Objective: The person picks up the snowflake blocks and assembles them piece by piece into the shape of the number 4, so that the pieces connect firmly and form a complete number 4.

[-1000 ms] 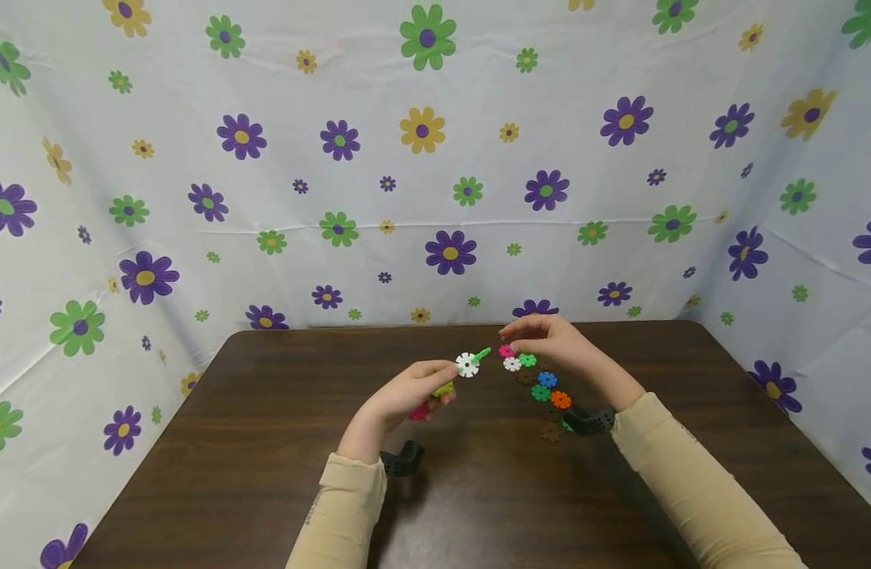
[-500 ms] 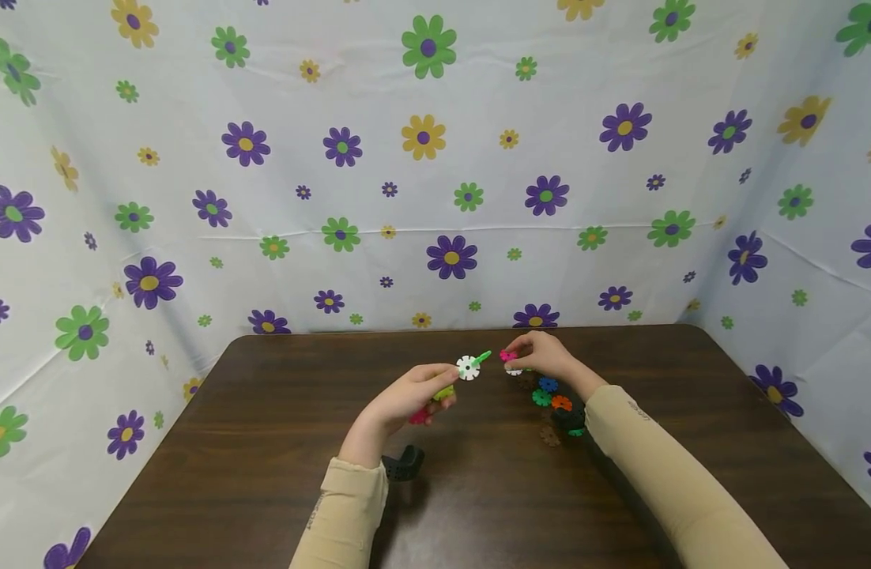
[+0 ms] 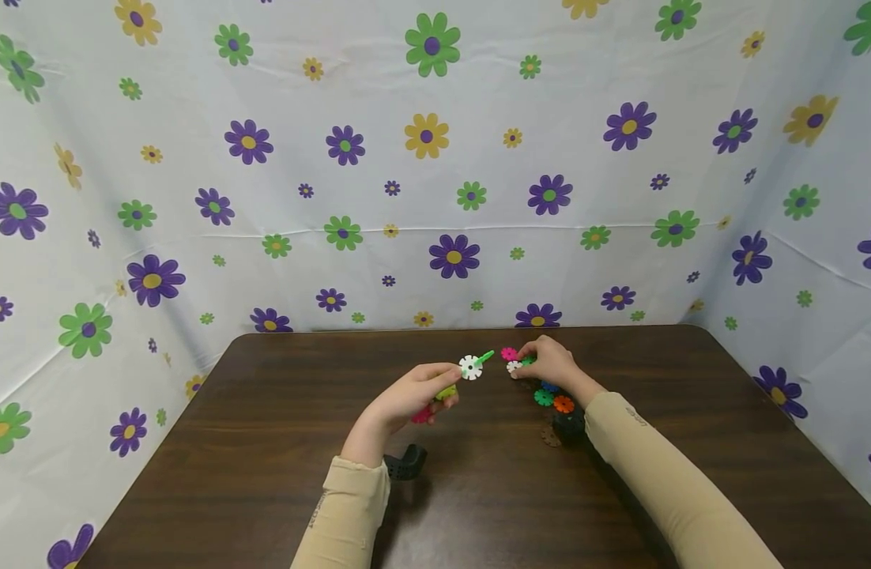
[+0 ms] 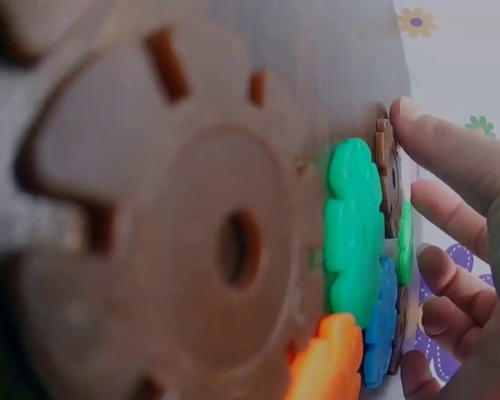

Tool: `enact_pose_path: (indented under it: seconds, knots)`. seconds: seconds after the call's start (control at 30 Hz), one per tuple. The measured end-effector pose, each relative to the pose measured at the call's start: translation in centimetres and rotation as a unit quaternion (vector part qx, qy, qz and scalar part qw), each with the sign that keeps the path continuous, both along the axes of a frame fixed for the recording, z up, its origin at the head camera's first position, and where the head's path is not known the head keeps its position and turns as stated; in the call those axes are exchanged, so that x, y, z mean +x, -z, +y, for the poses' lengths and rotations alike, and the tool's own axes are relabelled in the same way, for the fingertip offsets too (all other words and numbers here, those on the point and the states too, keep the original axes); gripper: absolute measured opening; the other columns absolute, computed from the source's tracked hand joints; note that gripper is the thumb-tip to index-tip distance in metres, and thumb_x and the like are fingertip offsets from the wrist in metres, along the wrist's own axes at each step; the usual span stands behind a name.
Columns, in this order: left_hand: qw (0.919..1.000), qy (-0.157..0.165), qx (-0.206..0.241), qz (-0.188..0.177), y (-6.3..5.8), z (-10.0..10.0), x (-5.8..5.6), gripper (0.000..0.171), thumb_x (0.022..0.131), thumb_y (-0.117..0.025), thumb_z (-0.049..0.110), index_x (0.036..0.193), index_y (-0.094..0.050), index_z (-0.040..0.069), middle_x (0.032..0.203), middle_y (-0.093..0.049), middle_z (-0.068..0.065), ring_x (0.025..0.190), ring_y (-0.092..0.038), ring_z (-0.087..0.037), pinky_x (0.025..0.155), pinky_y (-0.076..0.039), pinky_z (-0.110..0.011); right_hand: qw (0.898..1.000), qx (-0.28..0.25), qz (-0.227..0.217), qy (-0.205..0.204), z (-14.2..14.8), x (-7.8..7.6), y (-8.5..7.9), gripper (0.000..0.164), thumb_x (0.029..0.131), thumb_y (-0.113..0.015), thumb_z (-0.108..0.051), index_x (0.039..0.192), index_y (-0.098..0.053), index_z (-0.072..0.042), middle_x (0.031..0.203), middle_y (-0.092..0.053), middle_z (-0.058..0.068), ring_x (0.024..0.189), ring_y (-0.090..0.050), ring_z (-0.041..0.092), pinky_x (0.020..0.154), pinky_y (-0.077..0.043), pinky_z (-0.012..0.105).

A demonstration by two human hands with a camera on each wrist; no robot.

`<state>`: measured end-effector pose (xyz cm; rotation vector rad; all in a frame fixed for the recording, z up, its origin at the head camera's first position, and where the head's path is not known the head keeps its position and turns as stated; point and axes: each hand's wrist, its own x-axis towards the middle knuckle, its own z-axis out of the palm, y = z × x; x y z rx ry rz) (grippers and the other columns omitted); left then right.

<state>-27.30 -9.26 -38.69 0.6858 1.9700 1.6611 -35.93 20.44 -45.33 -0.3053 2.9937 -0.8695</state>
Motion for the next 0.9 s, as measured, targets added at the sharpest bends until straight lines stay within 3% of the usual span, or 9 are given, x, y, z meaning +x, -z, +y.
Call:
enact_pose_path:
  seconds: [0.17, 0.4, 0.77, 0.9]
  knots:
    - [1.0, -0.002, -0.003, 0.0, -0.2, 0.0, 0.1, 0.037, 0.102, -0.047, 0.039, 0.101, -0.056, 0.003, 0.071, -0.05, -0.003, 0.054, -0.036, -0.013, 0.048, -0.038, -0.028, 1.0, -0.002, 0.003, -0.001, 0.0, -0.2, 0.0, 0.034, 0.076, -0.083, -0.033, 0.098, -0.073, -0.008, 0.098, -0.054, 0.008, 0.088, -0.05, 0.026, 0.075, -0.036, 0.046]
    - [1.0, -0.003, -0.006, -0.005, -0.3, 0.0, 0.2, 0.037, 0.102, -0.047, 0.039, 0.105, -0.057, 0.003, 0.072, -0.051, -0.003, 0.054, -0.037, -0.013, 0.049, -0.038, -0.028, 1.0, -0.004, -0.021, -0.009, -0.1, -0.6, 0.3, 0.03, 0.075, -0.083, -0.031, 0.094, -0.071, -0.011, 0.103, -0.053, 0.009, 0.095, -0.048, 0.026, 0.08, -0.031, 0.053]
    - [1.0, -0.003, -0.004, -0.008, -0.3, 0.1, 0.1, 0.037, 0.102, -0.047, 0.038, 0.1, -0.056, 0.003, 0.072, -0.051, -0.003, 0.055, -0.036, -0.013, 0.049, -0.039, -0.028, 0.998, -0.027, -0.036, -0.032, 0.7, -0.8, 0.2, 0.026, 0.075, -0.082, -0.028, 0.085, -0.062, -0.013, 0.102, -0.051, 0.01, 0.091, -0.046, 0.029, 0.085, -0.027, 0.064]
    - [0.9999, -0.004, -0.005, -0.008, -0.3, 0.1, 0.2, 0.037, 0.102, -0.047, 0.039, 0.103, -0.057, 0.003, 0.073, -0.05, -0.003, 0.055, -0.036, -0.014, 0.049, -0.039, -0.028, 0.995, -0.07, -0.047, -0.058, 1.3, -0.7, -0.2, 0.017, 0.081, -0.077, -0.022, 0.083, -0.064, -0.011, 0.102, -0.055, 0.011, 0.085, -0.046, 0.027, 0.08, -0.037, 0.052]
